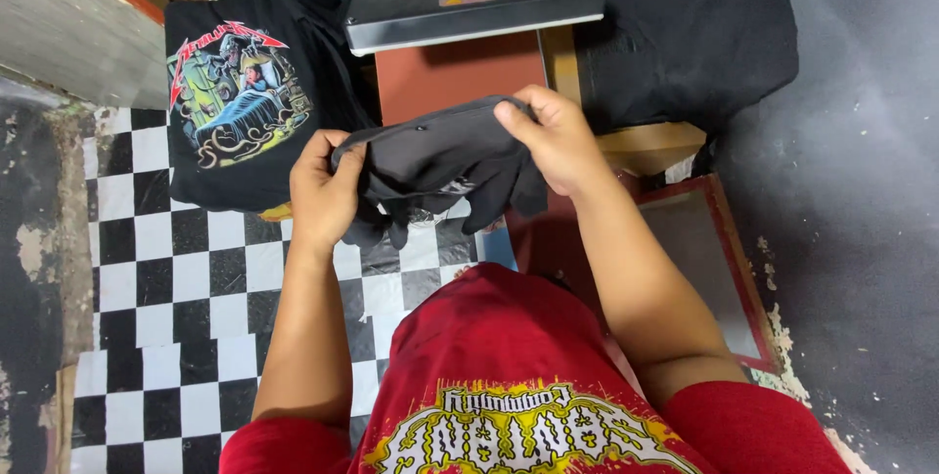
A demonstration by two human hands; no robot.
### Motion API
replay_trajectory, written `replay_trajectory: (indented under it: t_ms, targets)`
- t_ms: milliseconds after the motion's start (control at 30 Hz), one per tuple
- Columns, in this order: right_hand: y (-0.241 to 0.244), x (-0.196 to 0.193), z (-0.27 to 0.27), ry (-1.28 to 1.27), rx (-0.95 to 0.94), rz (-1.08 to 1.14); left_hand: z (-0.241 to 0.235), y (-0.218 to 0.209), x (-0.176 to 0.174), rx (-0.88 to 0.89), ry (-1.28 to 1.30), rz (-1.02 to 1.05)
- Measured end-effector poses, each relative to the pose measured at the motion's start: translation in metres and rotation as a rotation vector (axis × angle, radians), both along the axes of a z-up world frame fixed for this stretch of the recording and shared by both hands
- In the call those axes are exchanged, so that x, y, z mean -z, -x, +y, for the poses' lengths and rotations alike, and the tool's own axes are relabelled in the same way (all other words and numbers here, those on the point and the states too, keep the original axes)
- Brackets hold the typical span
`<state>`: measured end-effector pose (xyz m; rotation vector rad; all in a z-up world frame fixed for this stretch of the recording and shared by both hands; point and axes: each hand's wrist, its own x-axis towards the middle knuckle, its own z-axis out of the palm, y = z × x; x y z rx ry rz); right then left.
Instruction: Operating a heat press machine to apply designs to t-shirts and inspecting the results.
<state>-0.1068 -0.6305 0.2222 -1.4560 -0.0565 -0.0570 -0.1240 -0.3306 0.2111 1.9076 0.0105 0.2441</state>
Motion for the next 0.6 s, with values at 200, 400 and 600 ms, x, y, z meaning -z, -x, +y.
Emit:
replay_trajectory:
  t_ms: [200, 400, 600]
  targets:
    - [-0.012, -0.016, -0.002, -0.226, -0.048, 0.031, 0.006, -0.009, -0.004, 0.052, -0.102, -0.095]
    - [-0.012, -0.029, -0.01, -0.354, -0.043, 0.131, -0.005, -0.027, 0.013, 0.18, 0.326, 0.011]
    - [-0.019, -0.019, -0.044, -0.279, -0.077, 0.127, -0.031, -0.041, 0.027, 0.179, 0.677, 0.046]
